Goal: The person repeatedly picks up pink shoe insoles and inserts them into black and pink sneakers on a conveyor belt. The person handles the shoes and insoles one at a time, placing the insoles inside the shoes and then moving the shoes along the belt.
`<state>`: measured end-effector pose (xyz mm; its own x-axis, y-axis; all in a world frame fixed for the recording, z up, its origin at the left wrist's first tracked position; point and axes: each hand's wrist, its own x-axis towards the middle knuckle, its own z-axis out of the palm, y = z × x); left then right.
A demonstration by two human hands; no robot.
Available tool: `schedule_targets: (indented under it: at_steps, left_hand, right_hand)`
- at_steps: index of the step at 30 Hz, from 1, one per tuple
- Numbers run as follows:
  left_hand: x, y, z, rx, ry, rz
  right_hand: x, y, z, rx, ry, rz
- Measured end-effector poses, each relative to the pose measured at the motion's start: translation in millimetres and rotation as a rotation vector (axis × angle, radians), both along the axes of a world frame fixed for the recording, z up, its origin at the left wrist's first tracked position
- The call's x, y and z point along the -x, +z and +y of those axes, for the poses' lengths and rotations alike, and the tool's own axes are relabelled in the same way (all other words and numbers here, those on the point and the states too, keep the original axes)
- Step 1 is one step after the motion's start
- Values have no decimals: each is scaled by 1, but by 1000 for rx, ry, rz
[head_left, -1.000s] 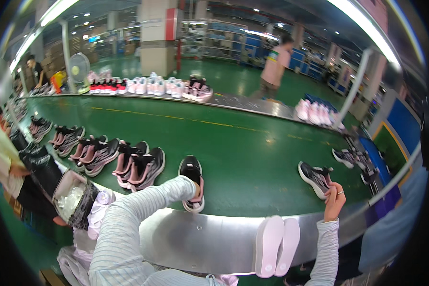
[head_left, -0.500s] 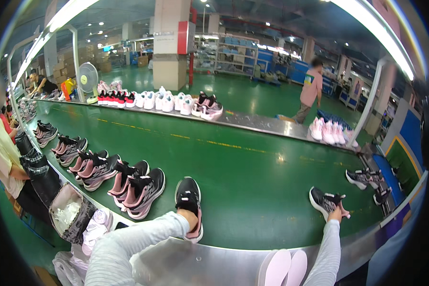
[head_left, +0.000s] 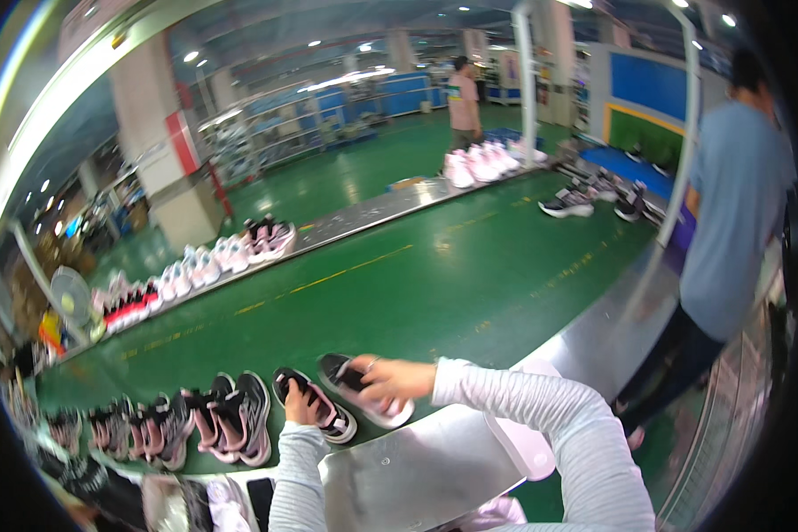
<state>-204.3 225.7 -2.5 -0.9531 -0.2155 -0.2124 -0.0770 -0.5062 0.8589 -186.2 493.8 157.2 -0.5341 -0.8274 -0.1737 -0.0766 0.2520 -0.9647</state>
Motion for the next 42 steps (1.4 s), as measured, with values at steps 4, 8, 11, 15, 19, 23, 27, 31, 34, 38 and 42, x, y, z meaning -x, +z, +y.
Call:
schedule_targets:
  at_steps: [4,8,11,15,19,23,27,31,34,38,42]
  left_hand:
    - [9,6,-43,125,-81,-59]
    - [28,8,-90,326,-146,-191]
    - [24,6,-100,313,-213,-51]
    - [33,-21,-127,80,15,-4]
    - [49,-25,-111,-5,-97,-61]
    - [63,-70,-206,-123,-69,-58]
    - [30,1,-96,102,62,-97]
    - [-14,50,-60,1290,-40,-77]
    - [-67,81,-77,1585,503,140]
    - [-156,109,-159,1372,756,225]
    - [-286,92,-275,1593,979,-193]
  right_hand:
    - [-74,67,15,22,340,399]
    - [-108,75,71,-85,99,482]
    - [-117,36,125,-292,-390,670]
    - [-126,-57,180,-964,-1010,639]
    - [-153,-101,192,-1167,-1007,497]
    - [-136,-91,162,-1113,-1101,530]
    - [-141,-98,206,-1171,-1000,356]
    - [-144,-86,200,-1258,-915,308]
    - [-141,-92,201,-1277,-872,387]
    - [-149,-100,209,-1283,-970,495]
    - [-150,-63,206,-1225,-1139,628]
